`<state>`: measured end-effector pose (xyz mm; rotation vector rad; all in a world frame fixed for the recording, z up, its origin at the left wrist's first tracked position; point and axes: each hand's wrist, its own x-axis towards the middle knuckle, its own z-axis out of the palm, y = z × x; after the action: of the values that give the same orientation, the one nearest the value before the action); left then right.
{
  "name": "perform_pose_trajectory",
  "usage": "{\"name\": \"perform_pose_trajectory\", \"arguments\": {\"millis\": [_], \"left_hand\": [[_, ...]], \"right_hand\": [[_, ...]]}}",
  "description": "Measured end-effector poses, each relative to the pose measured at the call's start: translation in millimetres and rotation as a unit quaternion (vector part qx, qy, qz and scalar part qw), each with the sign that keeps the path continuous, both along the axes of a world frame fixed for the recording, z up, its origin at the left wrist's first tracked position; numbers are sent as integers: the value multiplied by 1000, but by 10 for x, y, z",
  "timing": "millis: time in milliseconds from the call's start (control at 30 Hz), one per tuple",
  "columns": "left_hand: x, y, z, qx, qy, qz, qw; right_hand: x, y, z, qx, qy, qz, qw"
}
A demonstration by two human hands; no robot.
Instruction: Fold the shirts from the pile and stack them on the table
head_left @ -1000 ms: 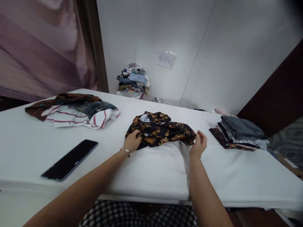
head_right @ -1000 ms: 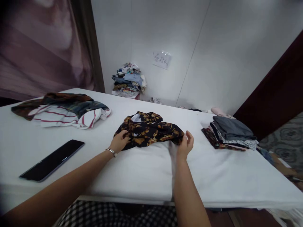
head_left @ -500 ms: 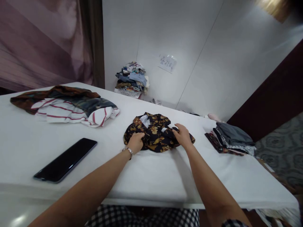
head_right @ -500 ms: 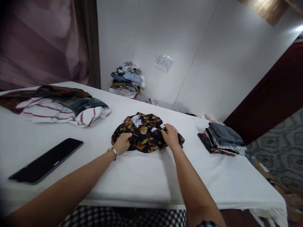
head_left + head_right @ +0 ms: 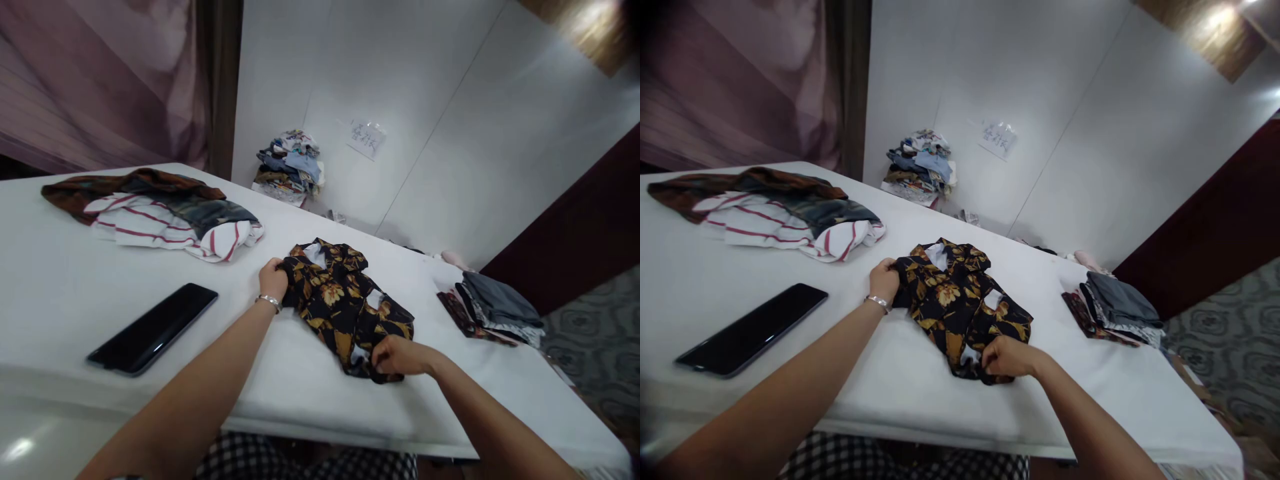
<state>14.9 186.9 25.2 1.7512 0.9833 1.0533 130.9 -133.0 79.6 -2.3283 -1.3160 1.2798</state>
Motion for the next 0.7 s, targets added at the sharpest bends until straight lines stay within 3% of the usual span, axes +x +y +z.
{"name": "perform_pose_trajectory", "arguments": {"millis": [100, 200, 300, 400, 567, 700], "left_hand": [[-59, -68, 92, 27, 0, -42, 999], [-158, -257, 168, 81, 26, -173, 981], [-190, -513, 160, 128, 92, -353, 922], [-145, -681, 113, 161, 158, -457, 861], [-104, -697, 92, 197, 216, -481, 827], [-127, -695, 79, 221, 237, -478, 816]], "right_hand": [[263, 122, 146, 86, -33, -29, 995], [621, 288, 287, 146, -197, -125, 961], [897, 465, 371, 134, -343, -170, 914], [994, 707, 388, 145, -348, -152, 913], [963, 1264, 219, 162, -342, -106, 919], [1028, 1634, -92, 148, -336, -159, 916]]}}
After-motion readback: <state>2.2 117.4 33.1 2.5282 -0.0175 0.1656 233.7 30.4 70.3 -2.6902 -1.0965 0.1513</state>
